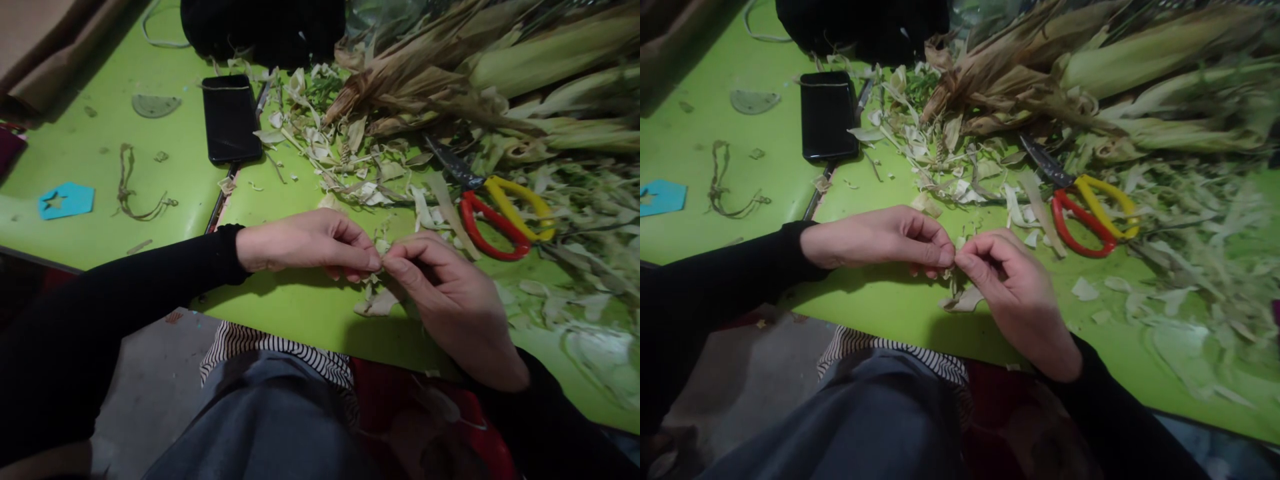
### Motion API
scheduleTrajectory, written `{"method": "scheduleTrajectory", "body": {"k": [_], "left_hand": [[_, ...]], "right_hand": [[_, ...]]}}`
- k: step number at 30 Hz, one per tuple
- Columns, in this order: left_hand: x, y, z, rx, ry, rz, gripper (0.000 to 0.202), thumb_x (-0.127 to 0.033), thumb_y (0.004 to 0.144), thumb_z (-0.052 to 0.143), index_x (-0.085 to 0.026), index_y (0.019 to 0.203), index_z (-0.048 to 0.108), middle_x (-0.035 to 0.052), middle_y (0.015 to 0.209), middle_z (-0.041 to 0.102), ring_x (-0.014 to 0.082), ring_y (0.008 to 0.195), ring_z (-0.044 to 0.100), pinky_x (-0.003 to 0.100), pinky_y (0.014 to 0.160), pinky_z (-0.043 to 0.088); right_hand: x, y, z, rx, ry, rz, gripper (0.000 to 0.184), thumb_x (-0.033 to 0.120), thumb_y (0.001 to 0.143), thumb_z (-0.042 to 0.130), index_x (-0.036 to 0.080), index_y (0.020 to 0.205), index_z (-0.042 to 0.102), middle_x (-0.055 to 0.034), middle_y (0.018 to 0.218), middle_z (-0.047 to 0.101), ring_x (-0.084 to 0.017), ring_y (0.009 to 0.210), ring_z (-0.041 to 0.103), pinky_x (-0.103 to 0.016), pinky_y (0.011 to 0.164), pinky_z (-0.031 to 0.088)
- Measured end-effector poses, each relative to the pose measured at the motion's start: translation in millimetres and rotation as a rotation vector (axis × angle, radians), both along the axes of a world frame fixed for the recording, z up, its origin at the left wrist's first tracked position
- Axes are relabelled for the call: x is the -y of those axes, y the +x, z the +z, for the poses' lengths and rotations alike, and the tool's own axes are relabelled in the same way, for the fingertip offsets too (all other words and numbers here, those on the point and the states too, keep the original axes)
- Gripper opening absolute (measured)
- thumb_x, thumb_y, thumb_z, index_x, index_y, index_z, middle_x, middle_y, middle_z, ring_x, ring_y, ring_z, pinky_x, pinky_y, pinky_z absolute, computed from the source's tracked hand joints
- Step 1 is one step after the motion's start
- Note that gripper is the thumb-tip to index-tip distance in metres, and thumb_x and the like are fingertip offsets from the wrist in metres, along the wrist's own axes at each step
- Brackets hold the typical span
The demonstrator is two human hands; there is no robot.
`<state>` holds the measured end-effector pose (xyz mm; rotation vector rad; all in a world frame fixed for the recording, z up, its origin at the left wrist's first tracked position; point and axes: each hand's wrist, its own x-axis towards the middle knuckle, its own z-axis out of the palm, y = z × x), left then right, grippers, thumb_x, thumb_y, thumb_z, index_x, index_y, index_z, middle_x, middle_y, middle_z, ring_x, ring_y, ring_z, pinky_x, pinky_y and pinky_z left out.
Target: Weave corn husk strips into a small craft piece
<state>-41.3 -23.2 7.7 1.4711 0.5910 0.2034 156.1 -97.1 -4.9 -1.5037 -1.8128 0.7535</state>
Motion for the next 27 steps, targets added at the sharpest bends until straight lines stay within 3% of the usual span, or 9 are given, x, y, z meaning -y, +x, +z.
{"method": "scheduleTrajectory", "body": {"k": [7,16,27], "left_hand": [[6.0,1.3,1.5,-0.009,0.308,0.121,0.017,-0.025,0.094,0.054,-0.013,0.087,0.063,0.0003,0.076,0.068,0.0068,0.064,0.059,0.019,0.062,0.047],[8.1,0.5,1.1,0.028,0.257,0.113,0.018,-0.027,0.099,0.045,-0.018,0.084,0.048,0.0018,0.082,0.069,0.0085,0.071,0.064,0.021,0.066,0.051],[4.8,-2.3,4.8,-0.109,0.51,0.086,0.021,-0.028,0.101,0.042,-0.017,0.085,0.051,0.0003,0.079,0.067,0.0086,0.066,0.057,0.023,0.067,0.043]], "right_hand": [[-0.7,1.9,-0.9,-0.049,-0.015,-0.018,0.023,0.041,0.092,0.062,0.024,0.076,0.061,-0.0005,0.077,0.058,-0.016,0.071,0.056,-0.029,0.066,0.048],[-0.1,1.2,-1.3,-0.086,-0.052,-0.039,0.026,0.043,0.093,0.061,0.024,0.076,0.06,0.0,0.074,0.055,-0.014,0.066,0.052,-0.027,0.059,0.045],[1.3,3.3,-1.0,-0.244,-0.218,-0.087,0.024,0.045,0.091,0.062,0.024,0.08,0.06,0.0035,0.065,0.045,-0.011,0.053,0.036,-0.026,0.046,0.034]]}}
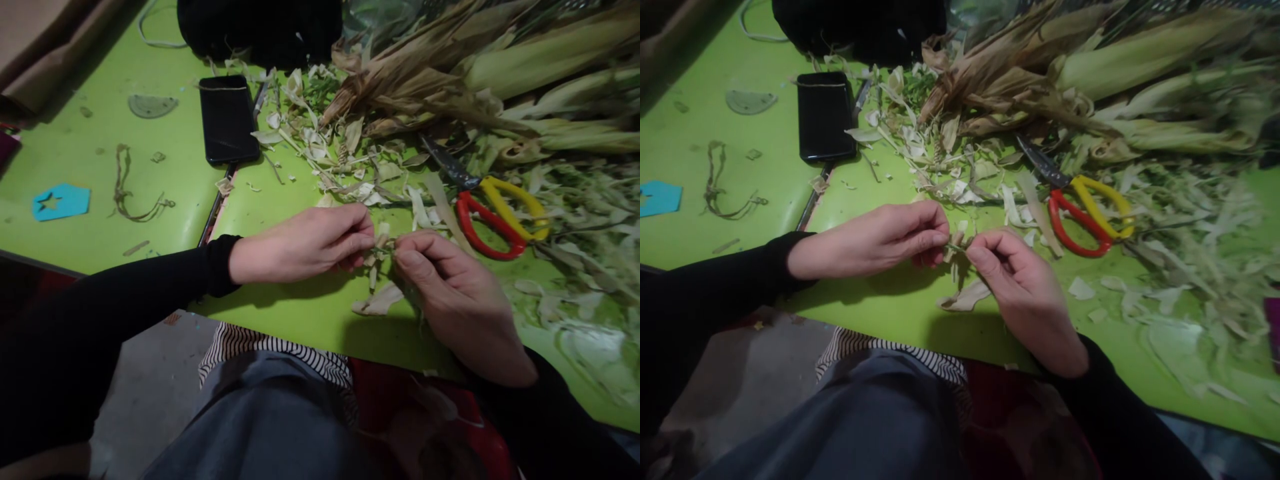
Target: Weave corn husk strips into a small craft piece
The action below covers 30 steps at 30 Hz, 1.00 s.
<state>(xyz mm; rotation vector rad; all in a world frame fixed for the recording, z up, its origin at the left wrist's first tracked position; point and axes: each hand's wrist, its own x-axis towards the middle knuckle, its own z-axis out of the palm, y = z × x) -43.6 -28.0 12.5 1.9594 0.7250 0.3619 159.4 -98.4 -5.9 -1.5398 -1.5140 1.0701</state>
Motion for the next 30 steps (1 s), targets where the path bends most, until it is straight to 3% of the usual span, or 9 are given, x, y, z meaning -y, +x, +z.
{"method": "scheduleTrajectory", "body": {"k": [5,12,20,25,27,30], "left_hand": [[-3,-4,-3.1,-0.092,0.148,-0.038,0.021,-0.027,0.101,0.038,-0.017,0.087,0.05,0.0022,0.081,0.066,0.0102,0.066,0.054,0.025,0.067,0.039],[-1,-6,-6.4,-0.234,0.375,-0.016,0.019,-0.025,0.098,0.038,-0.016,0.099,0.055,0.0039,0.078,0.064,0.0129,0.061,0.051,0.027,0.062,0.036],[3,-4,-15.5,-0.312,0.545,0.076,0.02,-0.016,0.095,0.038,-0.016,0.107,0.054,0.0035,0.074,0.062,0.0134,0.058,0.05,0.026,0.058,0.037],[-8,-6,-13.9,-0.016,0.481,0.279,0.016,-0.03,0.1,0.042,-0.017,0.103,0.052,0.0049,0.086,0.065,0.0125,0.064,0.054,0.026,0.06,0.041],[-7,-3,-12.0,0.095,0.374,0.238,0.024,-0.041,0.097,0.05,-0.017,0.098,0.052,0.0055,0.09,0.065,0.0128,0.07,0.057,0.026,0.063,0.044],[-1,6,-16.3,0.113,0.211,0.14,0.044,-0.052,0.083,0.069,-0.014,0.098,0.052,0.0073,0.093,0.065,0.0153,0.077,0.059,0.029,0.067,0.048]], "right_hand": [[1,5,-3.5,-0.154,-0.121,-0.016,0.027,0.049,0.089,0.065,0.024,0.081,0.059,0.0047,0.064,0.04,-0.011,0.056,0.034,-0.025,0.048,0.031],[0,5,-1.3,-0.372,-0.16,-0.006,0.028,0.047,0.086,0.069,0.023,0.076,0.056,0.0042,0.066,0.039,-0.012,0.06,0.034,-0.026,0.053,0.035],[-5,0,-6.9,-0.388,-0.139,0.029,0.025,0.046,0.087,0.066,0.025,0.078,0.057,0.0037,0.067,0.037,-0.013,0.059,0.036,-0.028,0.055,0.039],[-14,1,-7.4,-0.483,-0.068,-0.1,0.025,0.047,0.083,0.071,0.025,0.081,0.061,0.0042,0.068,0.039,-0.012,0.057,0.034,-0.026,0.051,0.036],[-16,2,-6.2,-0.503,-0.059,-0.119,0.026,0.047,0.082,0.073,0.024,0.078,0.061,0.0045,0.067,0.039,-0.011,0.057,0.034,-0.024,0.05,0.035],[-18,4,-6.0,-0.551,-0.066,-0.099,0.026,0.046,0.08,0.075,0.022,0.079,0.062,0.0053,0.064,0.039,-0.01,0.056,0.036,-0.022,0.049,0.036]]}}
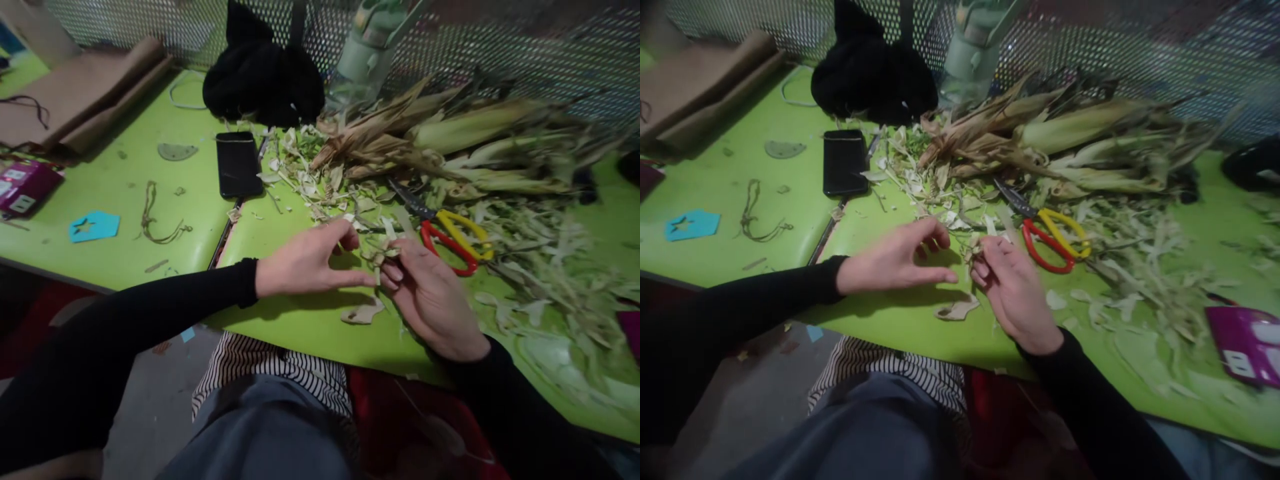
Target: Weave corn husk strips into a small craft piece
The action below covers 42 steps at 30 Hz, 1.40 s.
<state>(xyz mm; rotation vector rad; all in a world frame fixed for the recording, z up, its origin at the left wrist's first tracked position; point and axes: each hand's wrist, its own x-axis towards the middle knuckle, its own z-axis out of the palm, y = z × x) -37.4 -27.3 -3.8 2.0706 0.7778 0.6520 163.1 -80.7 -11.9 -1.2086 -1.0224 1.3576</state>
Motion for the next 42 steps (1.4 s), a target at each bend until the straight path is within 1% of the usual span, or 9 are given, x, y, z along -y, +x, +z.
{"method": "scheduleTrajectory", "body": {"k": [4,9,14,18,21,24,31,36,42], "left_hand": [[8,15,-13.1,0.092,-0.176,-0.05,0.044,-0.038,0.08,0.074,-0.014,0.107,0.05,0.0102,0.104,0.065,0.0176,0.089,0.062,0.033,0.077,0.051],[9,24,-18.3,0.241,-0.404,-0.055,0.018,-0.026,0.089,0.061,-0.016,0.097,0.047,0.0021,0.087,0.06,0.0118,0.075,0.057,0.029,0.07,0.049],[7,21,-14.6,0.364,-0.677,-0.13,0.009,-0.02,0.095,0.051,-0.015,0.088,0.047,-0.0012,0.078,0.057,0.0076,0.067,0.056,0.026,0.069,0.05],[7,16,-8.4,0.34,-0.696,-0.151,0.014,-0.022,0.097,0.049,-0.014,0.085,0.05,-0.002,0.078,0.057,0.006,0.065,0.055,0.024,0.067,0.049],[9,15,-4.0,0.346,-0.748,-0.114,0.014,-0.022,0.098,0.048,-0.013,0.087,0.052,-0.0017,0.08,0.057,0.0057,0.067,0.056,0.023,0.067,0.049],[10,15,-3.2,0.372,-0.797,-0.084,0.014,-0.024,0.097,0.051,-0.012,0.09,0.053,-0.0015,0.079,0.058,0.0059,0.066,0.057,0.023,0.066,0.049],[11,16,-6.4,0.407,-0.782,-0.027,0.022,-0.025,0.083,0.072,-0.012,0.09,0.055,-0.0036,0.072,0.058,0.0059,0.063,0.054,0.022,0.061,0.042],[13,12,8.0,0.384,-0.77,-0.003,0.02,-0.026,0.084,0.07,-0.011,0.09,0.058,-0.0046,0.072,0.056,0.0045,0.062,0.049,0.02,0.06,0.038],[8,7,15.2,0.278,-0.76,-0.1,0.013,-0.019,0.081,0.07,-0.011,0.086,0.06,-0.0043,0.073,0.057,0.0041,0.061,0.048,0.02,0.061,0.039]], "right_hand": [[1,-1,-1.4,-0.04,-0.007,0.025,0.025,0.045,0.081,0.075,0.023,0.083,0.065,0.0046,0.065,0.046,-0.009,0.056,0.042,-0.021,0.049,0.039],[5,-1,-1.4,0.105,0.047,0.044,0.022,0.046,0.083,0.071,0.025,0.087,0.066,0.003,0.067,0.053,-0.012,0.058,0.05,-0.024,0.052,0.045],[7,3,0.0,0.591,0.294,-0.099,0.035,0.043,0.083,0.072,0.027,0.114,0.066,-0.0042,0.106,0.065,-0.017,0.081,0.06,-0.035,0.076,0.054],[9,5,1.1,0.912,0.443,-0.07,0.033,0.047,0.086,0.068,0.026,0.111,0.07,-0.007,0.115,0.067,-0.026,0.106,0.06,-0.046,0.097,0.048],[10,5,-0.1,0.846,0.375,-0.019,0.03,0.047,0.089,0.066,0.024,0.108,0.07,-0.0051,0.099,0.071,-0.021,0.087,0.064,-0.037,0.079,0.053],[11,4,-0.7,0.732,0.316,-0.008,0.027,0.045,0.089,0.066,0.022,0.104,0.069,-0.0026,0.087,0.07,-0.016,0.069,0.06,-0.029,0.062,0.049],[14,-2,7.1,0.649,0.288,-0.067,0.021,0.042,0.088,0.068,0.021,0.087,0.067,0.0004,0.074,0.064,-0.012,0.061,0.054,-0.025,0.055,0.043],[16,-1,10.3,0.44,0.201,0.01,0.016,0.038,0.086,0.07,0.023,0.088,0.065,0.0016,0.074,0.061,-0.011,0.063,0.054,-0.023,0.056,0.044],[15,3,7.4,0.223,-0.009,0.134,0.021,0.043,0.084,0.072,0.023,0.089,0.065,0.0013,0.079,0.061,-0.012,0.067,0.055,-0.024,0.059,0.045]]}}
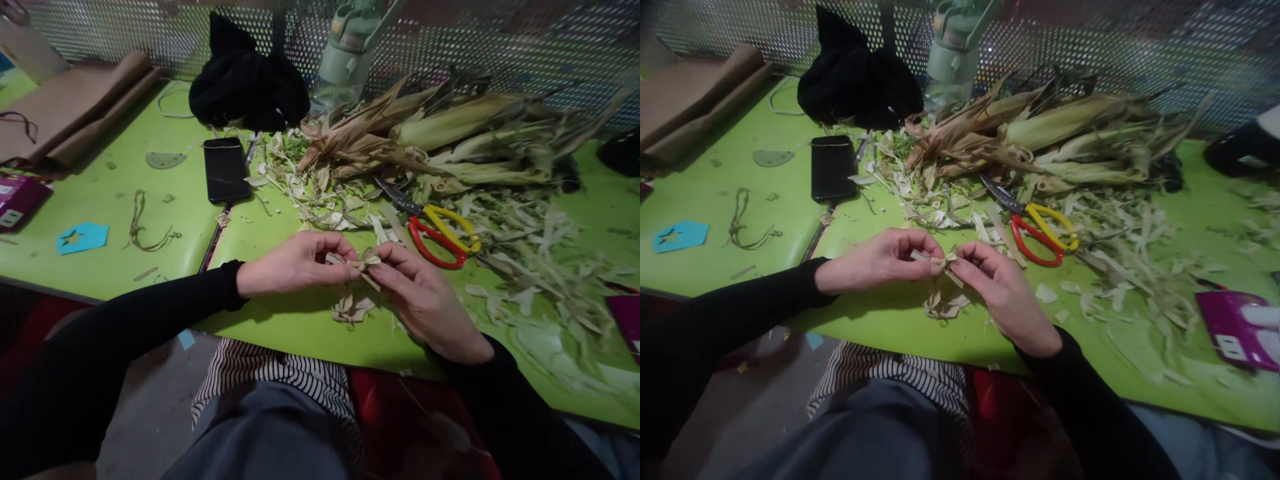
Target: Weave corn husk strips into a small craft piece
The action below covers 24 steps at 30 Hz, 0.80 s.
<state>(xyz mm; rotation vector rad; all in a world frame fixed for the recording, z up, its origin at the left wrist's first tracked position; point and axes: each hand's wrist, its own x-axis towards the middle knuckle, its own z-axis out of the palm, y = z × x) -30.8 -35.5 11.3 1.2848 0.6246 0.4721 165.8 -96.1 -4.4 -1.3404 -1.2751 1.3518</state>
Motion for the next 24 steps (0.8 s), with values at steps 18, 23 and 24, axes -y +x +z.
{"method": "scheduleTrajectory", "body": {"k": [18,23,24], "left_hand": [[3,4,-11.8,0.055,-0.062,0.073,0.023,-0.034,0.093,0.061,-0.012,0.088,0.058,-0.0032,0.071,0.058,0.0064,0.064,0.056,0.024,0.069,0.047],[5,6,-12.6,0.055,-0.054,0.121,0.03,-0.04,0.09,0.065,-0.013,0.083,0.055,-0.0051,0.066,0.053,0.0066,0.061,0.052,0.024,0.067,0.046],[5,6,-12.5,0.051,-0.056,0.124,0.03,-0.04,0.09,0.066,-0.013,0.082,0.055,-0.0052,0.065,0.053,0.0065,0.061,0.052,0.024,0.066,0.046]], "right_hand": [[-2,-8,-0.3,0.134,0.16,-0.127,0.027,0.046,0.079,0.076,0.023,0.087,0.063,0.0014,0.076,0.062,-0.011,0.062,0.057,-0.024,0.057,0.053],[0,-10,1.1,0.197,0.186,-0.089,0.029,0.039,0.076,0.08,0.023,0.091,0.061,-0.0005,0.086,0.065,-0.012,0.068,0.062,-0.026,0.062,0.057],[1,-11,1.8,0.214,0.194,-0.085,0.028,0.037,0.076,0.079,0.023,0.091,0.06,-0.0009,0.088,0.066,-0.013,0.07,0.063,-0.026,0.064,0.058]]}}
